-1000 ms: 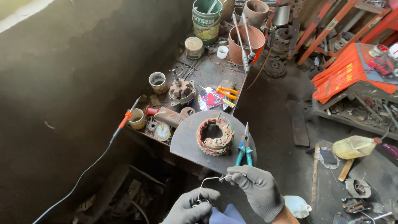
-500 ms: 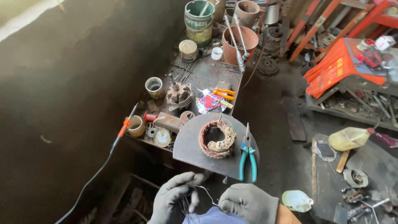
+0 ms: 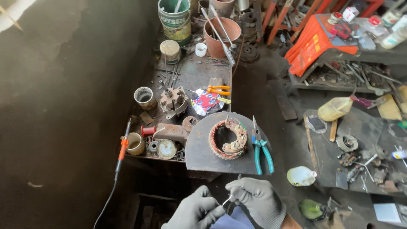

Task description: The person holds a circular electrical component with copper windings and uses pliers to manipulate wires. They then use a soldering iron to apply heat and solder to the component's terminals, generating smoke during the process.

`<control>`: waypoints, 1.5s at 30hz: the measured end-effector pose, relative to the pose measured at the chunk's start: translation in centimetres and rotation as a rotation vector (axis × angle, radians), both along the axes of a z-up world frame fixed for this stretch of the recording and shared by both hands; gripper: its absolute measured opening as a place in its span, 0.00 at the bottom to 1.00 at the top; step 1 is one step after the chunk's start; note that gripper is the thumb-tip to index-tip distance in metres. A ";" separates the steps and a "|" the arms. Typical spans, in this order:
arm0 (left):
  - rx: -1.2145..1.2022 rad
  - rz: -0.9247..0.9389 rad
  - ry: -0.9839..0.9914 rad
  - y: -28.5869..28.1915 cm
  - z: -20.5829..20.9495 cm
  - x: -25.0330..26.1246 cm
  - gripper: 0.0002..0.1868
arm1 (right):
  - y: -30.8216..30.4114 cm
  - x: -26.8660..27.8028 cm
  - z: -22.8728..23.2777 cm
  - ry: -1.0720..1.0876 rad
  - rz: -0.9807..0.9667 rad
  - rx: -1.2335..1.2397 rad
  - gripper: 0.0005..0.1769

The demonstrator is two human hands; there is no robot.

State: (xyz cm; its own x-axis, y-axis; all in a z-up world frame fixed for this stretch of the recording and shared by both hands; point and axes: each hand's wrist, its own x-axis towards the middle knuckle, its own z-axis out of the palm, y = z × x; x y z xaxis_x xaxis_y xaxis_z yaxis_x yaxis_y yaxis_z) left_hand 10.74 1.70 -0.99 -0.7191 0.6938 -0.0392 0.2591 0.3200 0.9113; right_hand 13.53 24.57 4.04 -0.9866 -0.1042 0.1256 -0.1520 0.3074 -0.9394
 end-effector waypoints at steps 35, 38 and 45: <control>-0.606 0.432 0.736 -0.7 -1.5 -23.2 0.11 | 4.2 4.9 -10.0 -0.229 -0.714 -0.208 0.11; -0.543 0.452 0.636 -2.6 1.0 -21.3 0.22 | 4.2 4.7 -10.0 -0.226 -0.680 -0.233 0.10; -0.279 0.815 0.562 -7.8 1.4 -16.1 0.12 | 2.4 2.9 -9.7 -0.273 -0.629 -0.150 0.11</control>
State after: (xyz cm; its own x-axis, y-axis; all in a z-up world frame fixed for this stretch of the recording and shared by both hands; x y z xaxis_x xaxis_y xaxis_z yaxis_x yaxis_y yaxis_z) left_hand -5.35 -6.05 0.46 -0.9315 0.0045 0.3638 0.2348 0.7713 0.5916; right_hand 16.47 27.02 -5.62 -0.8519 0.4962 -0.1674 0.2600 0.1232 -0.9577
